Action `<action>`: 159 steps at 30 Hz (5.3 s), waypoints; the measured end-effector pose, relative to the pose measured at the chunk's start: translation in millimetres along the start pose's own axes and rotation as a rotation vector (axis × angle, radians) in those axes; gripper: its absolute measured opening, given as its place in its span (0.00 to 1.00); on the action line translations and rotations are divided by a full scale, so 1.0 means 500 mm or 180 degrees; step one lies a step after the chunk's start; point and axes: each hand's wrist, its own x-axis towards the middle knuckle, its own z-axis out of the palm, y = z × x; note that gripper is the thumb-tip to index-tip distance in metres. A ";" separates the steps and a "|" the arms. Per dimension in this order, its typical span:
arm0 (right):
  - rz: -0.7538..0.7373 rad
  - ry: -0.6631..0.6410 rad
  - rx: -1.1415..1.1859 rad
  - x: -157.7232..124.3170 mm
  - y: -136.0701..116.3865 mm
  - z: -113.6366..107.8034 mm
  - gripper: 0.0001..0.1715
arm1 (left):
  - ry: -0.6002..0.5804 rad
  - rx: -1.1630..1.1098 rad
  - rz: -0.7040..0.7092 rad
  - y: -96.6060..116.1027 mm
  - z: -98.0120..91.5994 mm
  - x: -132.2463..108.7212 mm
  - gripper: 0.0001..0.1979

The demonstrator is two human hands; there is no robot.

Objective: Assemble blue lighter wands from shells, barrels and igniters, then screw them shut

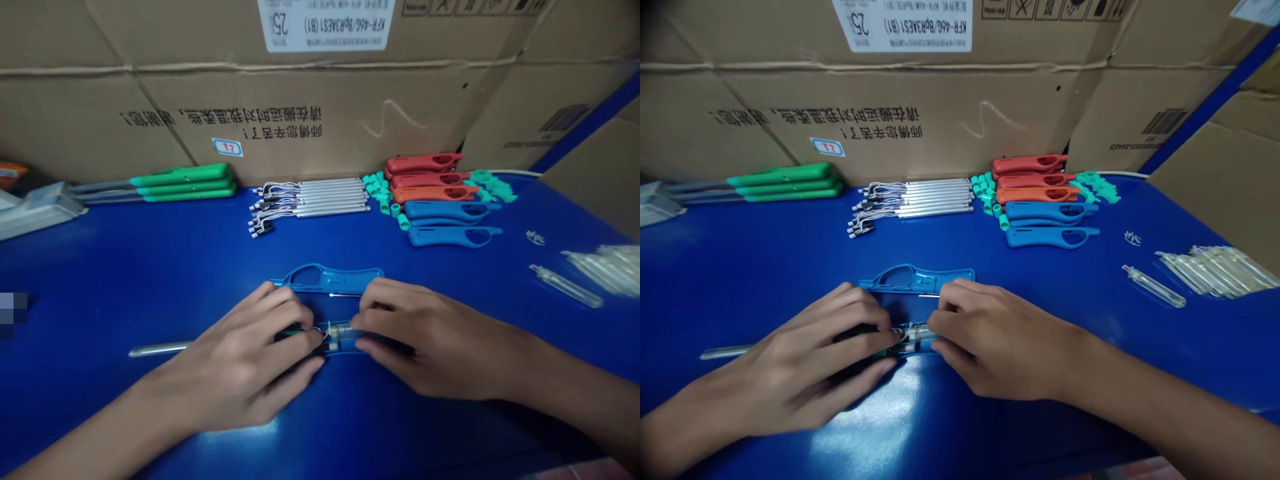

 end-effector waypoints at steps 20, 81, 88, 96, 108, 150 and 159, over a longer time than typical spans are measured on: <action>-0.0087 0.0396 -0.0468 0.012 0.024 -0.026 0.07 | -0.0040 0.0264 -0.0133 -0.009 -0.009 0.003 0.11; -0.0139 -0.0369 -0.0609 -0.003 0.016 -0.037 0.15 | -0.0120 -0.0165 0.0161 -0.009 0.001 0.007 0.16; -0.0493 -0.0221 -0.1222 -0.006 0.003 -0.021 0.14 | -0.0188 -0.0161 0.0089 -0.008 -0.001 0.011 0.17; -0.0099 0.0250 -0.0678 0.001 0.029 -0.054 0.12 | -0.0179 0.0054 0.0164 -0.007 -0.007 0.010 0.17; 0.0321 -0.0180 -0.0897 0.003 0.054 -0.057 0.08 | -0.0103 0.0159 0.0250 -0.010 -0.008 0.011 0.15; -0.0373 0.0205 -0.1324 0.006 0.009 -0.020 0.16 | -0.0097 -0.0163 0.0015 -0.011 -0.005 0.008 0.14; -0.0163 0.0444 -0.1035 0.005 0.026 -0.039 0.11 | -0.0046 -0.0041 0.0062 -0.010 -0.005 0.011 0.13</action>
